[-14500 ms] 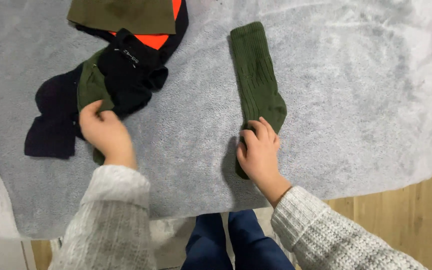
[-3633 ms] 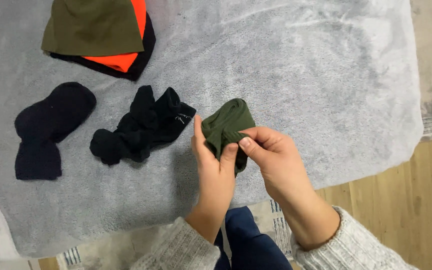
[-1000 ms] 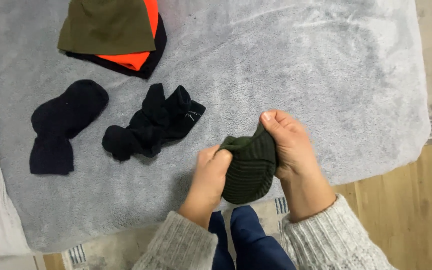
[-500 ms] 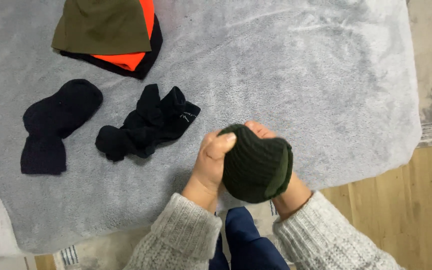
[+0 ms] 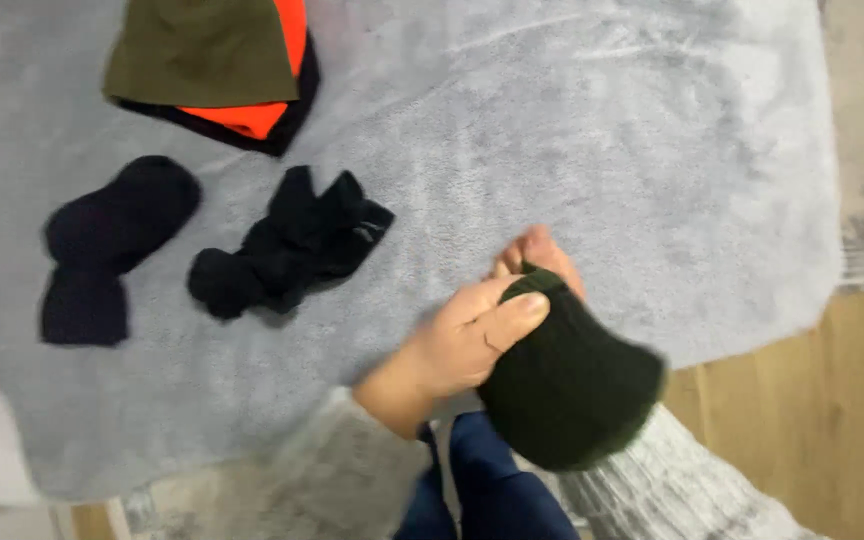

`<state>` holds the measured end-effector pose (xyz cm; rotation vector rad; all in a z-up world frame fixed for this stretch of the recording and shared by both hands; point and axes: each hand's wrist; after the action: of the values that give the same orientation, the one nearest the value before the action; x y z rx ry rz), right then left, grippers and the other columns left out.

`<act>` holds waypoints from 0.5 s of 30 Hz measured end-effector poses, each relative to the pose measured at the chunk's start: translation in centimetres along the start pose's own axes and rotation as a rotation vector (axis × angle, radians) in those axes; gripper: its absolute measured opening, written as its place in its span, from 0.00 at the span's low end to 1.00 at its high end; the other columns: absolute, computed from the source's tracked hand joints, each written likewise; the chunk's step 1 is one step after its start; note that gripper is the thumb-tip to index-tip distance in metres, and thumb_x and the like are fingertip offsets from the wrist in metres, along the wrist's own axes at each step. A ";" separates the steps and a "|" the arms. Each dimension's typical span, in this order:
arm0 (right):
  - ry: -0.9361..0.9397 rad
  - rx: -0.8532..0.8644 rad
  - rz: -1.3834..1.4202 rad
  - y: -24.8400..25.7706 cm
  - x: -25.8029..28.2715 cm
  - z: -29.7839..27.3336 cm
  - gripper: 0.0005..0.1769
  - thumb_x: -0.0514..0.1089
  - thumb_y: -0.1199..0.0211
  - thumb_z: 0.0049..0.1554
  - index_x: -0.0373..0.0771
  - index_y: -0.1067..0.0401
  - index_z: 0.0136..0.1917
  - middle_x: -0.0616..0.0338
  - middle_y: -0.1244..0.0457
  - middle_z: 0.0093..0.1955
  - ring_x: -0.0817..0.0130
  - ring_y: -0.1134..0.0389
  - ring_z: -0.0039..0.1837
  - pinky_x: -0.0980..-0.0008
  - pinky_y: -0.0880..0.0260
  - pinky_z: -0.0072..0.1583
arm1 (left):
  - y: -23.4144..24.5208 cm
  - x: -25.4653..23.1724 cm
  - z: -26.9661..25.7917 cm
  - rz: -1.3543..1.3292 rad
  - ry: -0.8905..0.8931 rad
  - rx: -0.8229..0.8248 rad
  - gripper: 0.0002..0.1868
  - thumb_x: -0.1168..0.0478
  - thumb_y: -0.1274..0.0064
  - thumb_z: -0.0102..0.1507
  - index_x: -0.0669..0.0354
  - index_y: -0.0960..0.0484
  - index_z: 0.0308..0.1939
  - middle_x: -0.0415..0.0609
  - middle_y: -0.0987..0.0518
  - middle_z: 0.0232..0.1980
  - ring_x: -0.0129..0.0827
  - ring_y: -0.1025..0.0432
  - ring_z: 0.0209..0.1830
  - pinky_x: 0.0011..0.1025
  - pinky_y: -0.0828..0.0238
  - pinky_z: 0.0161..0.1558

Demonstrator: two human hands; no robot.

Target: The person folds a pair of black socks and places them into a drawer. Then, the person folds a pair of green socks and places them into the same drawer.

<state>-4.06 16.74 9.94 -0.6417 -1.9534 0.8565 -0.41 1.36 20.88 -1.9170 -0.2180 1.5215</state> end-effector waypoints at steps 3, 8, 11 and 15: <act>-0.030 0.059 0.047 -6.8 1.7 -2.8 0.26 0.55 0.51 0.67 0.37 0.41 0.34 0.57 0.49 0.26 0.66 0.51 0.25 0.67 0.51 0.32 | 1.1 -3.9 1.1 0.402 0.039 0.143 0.14 0.56 0.56 0.73 0.60 0.22 0.39 0.41 0.29 0.28 0.26 0.35 0.33 0.24 0.33 0.35; 0.113 0.108 -0.625 -6.6 5.6 -4.9 0.24 0.57 0.54 0.67 0.33 0.33 0.48 0.52 0.36 0.38 0.65 0.36 0.40 0.69 0.38 0.45 | 0.3 -7.0 1.4 0.640 0.177 0.063 0.14 0.52 0.47 0.66 0.58 0.24 0.36 0.48 0.27 0.25 0.36 0.33 0.28 0.34 0.35 0.31; 0.198 0.130 -0.626 -8.3 5.7 -5.5 0.14 0.48 0.43 0.64 0.33 0.35 0.48 0.46 0.36 0.41 0.60 0.35 0.45 0.65 0.35 0.50 | 0.6 -6.9 1.8 0.748 0.206 -0.024 0.17 0.48 0.42 0.62 0.55 0.28 0.32 0.50 0.27 0.22 0.38 0.32 0.23 0.34 0.37 0.26; 0.268 0.109 -0.231 -12.1 5.7 -5.6 0.15 0.52 0.47 0.68 0.42 0.41 0.43 0.64 0.52 0.32 0.65 0.46 0.38 0.67 0.43 0.45 | 2.8 -6.2 1.1 0.620 -0.002 -0.063 0.13 0.53 0.47 0.67 0.53 0.33 0.35 0.45 0.34 0.28 0.30 0.34 0.27 0.27 0.39 0.27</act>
<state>-3.19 14.96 24.33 -0.4321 -1.6876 0.6896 -4.06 -3.52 24.07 -2.1497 0.3688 1.9171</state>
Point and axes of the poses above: each hand's wrist, its own z-axis towards the middle knuckle, its own y-axis out of the back of the hand, x = y × z
